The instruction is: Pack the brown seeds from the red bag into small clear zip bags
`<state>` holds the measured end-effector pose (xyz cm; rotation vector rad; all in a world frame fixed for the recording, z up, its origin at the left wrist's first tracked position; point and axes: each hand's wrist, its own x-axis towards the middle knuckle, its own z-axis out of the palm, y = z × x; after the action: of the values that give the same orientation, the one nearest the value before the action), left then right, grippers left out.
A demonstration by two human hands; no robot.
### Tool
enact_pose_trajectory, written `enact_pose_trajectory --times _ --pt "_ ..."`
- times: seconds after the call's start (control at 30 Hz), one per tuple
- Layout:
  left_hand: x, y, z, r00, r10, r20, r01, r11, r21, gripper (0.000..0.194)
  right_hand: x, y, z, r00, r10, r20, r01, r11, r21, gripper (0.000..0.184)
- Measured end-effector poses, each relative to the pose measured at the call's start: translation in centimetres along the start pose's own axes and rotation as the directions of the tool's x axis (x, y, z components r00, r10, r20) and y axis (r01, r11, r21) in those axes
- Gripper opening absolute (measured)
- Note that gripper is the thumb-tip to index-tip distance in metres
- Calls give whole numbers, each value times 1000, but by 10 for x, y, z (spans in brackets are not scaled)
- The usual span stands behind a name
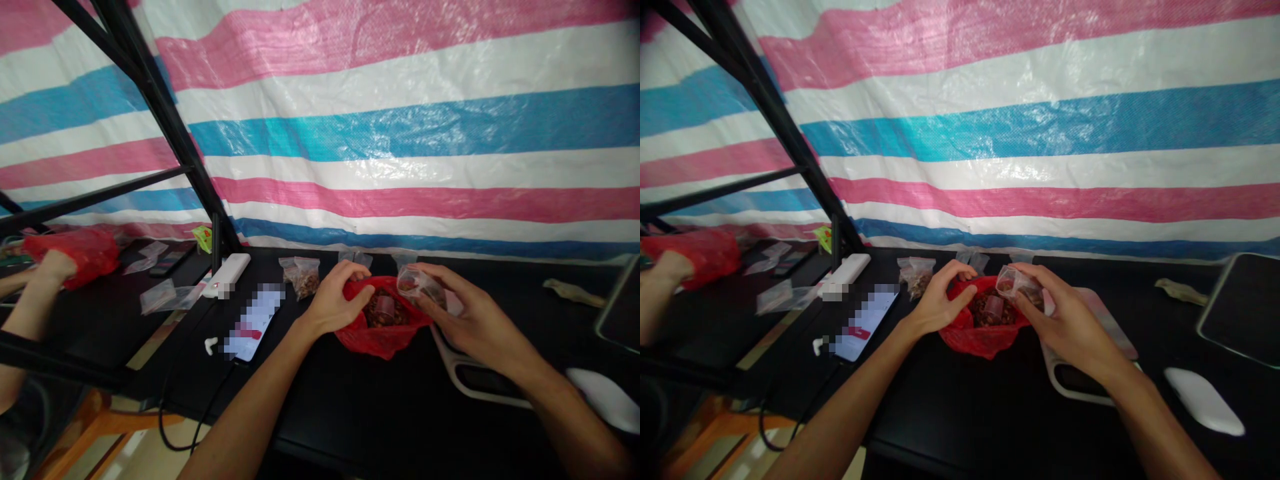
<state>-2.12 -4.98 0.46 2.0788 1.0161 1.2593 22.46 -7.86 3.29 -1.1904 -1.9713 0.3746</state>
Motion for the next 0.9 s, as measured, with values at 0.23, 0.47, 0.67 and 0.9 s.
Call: enact_pose_trajectory --times 0.23,0.47,0.67,0.9 --pt "-8 14 22 992 -83 92 98 980 -176 28 -10 -15 41 991 24 131 -45 986 160 57" --pt "-3 4 23 964 -261 56 265 910 -319 53 -11 -8 46 959 189 209 -271 824 497 50" --pt "-7 3 28 963 -216 160 263 881 -393 55 -7 -3 55 958 261 117 -282 799 531 39" --pt "-7 1 37 953 -270 136 300 793 -530 42 -4 -3 50 951 300 77 -287 758 586 46"
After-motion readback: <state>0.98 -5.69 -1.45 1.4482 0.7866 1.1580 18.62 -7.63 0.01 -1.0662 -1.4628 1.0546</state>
